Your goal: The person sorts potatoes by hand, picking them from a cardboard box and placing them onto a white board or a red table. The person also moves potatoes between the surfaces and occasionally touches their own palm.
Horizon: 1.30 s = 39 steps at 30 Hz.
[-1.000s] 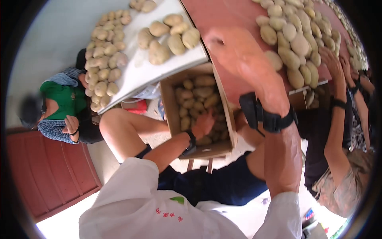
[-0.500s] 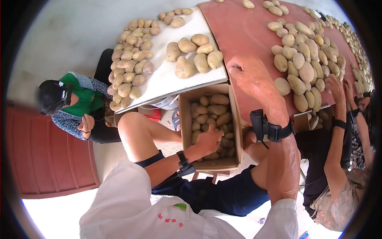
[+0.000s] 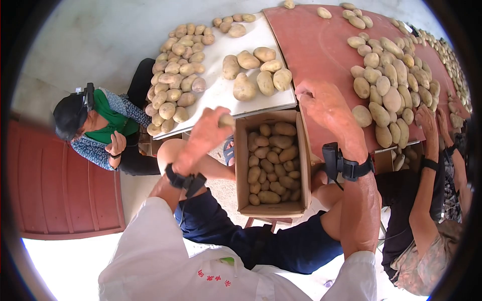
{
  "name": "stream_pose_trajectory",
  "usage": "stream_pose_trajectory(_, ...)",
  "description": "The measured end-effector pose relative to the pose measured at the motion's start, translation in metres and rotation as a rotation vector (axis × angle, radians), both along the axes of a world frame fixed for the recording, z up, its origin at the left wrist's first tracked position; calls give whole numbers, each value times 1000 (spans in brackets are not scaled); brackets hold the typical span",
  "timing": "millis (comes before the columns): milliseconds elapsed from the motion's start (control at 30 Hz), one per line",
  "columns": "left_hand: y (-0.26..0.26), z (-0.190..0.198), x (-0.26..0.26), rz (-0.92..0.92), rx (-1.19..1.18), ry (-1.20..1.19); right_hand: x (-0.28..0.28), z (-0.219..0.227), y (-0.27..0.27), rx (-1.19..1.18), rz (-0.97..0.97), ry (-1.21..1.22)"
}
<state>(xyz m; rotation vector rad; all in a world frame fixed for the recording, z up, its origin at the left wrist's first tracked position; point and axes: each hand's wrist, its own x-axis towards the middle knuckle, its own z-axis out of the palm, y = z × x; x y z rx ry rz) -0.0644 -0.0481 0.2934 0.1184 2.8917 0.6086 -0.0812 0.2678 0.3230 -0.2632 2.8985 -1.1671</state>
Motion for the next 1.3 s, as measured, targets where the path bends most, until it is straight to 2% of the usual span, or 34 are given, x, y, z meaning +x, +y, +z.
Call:
stream_pose_trajectory(133, -31, -22, -69, 52, -30, 22, 0, -4, 0, -8, 7, 39)
stream_pose_trajectory(200, -40, -35, -97, 126, 17, 163, 0, -7, 0, -3, 19, 77)
stream_pose_trajectory(233, -41, -38, -104, 127, 19, 161, 0, -7, -1, 0, 20, 76)
stream_pose_trajectory(300, -44, -48, -114, 205, 199, 280, 0, -5, -3, -27, 5, 7)
stream_pose_trajectory(400, -44, -60, -115, 143, 73, 298, 0, -4, -2, -18, 15, -1)
stream_pose_trajectory(533, -42, -61, -107, 205, 98, 245, 1, -8, -2, -25, 56, 77)
stream_pose_trajectory(700, -48, -63, -94, 154, 68, 321, -3, -12, -1, 3, 35, 23)
stream_pose_trajectory(800, -48, -60, -82, 157, 22, 274, -13, -27, 11, 68, 149, 166)
stream_pose_trajectory(867, -56, -76, -76, 109, 229, 340, -13, -26, 13, 87, 166, 164)
stream_pose_trajectory(900, -33, -55, -54, 169, 272, 288, -14, -21, 12, 63, 148, 78)
stream_pose_trajectory(933, -22, -51, -41, 161, 271, 270, -11, -17, 12, 36, 131, -4)
stream_pose_trajectory(967, -15, -49, -30, 113, 334, 263, -6, -15, 14, 33, 124, -18)
stream_pose_trajectory(1033, 2, -52, -7, 41, 476, 225, 5, -12, 14, 4, 114, 393)
stream_pose_trajectory(1067, 9, -56, 3, 40, 473, 213, 11, -8, 16, -33, 100, 433)
stream_pose_trajectory(1133, 22, -69, 21, -155, 425, 109, 21, 5, 17, -81, 71, 421)
stream_pose_trajectory(1200, 33, -93, 34, -193, 373, 110, 28, 11, 16, -94, 47, 421)
stream_pose_trajectory(1267, 45, -110, 47, -355, 258, 3, 31, 12, 17, -96, 29, 411)
stream_pose_trajectory(1300, 50, -123, 53, -359, 260, -3, 33, 12, 18, -97, 22, 405)
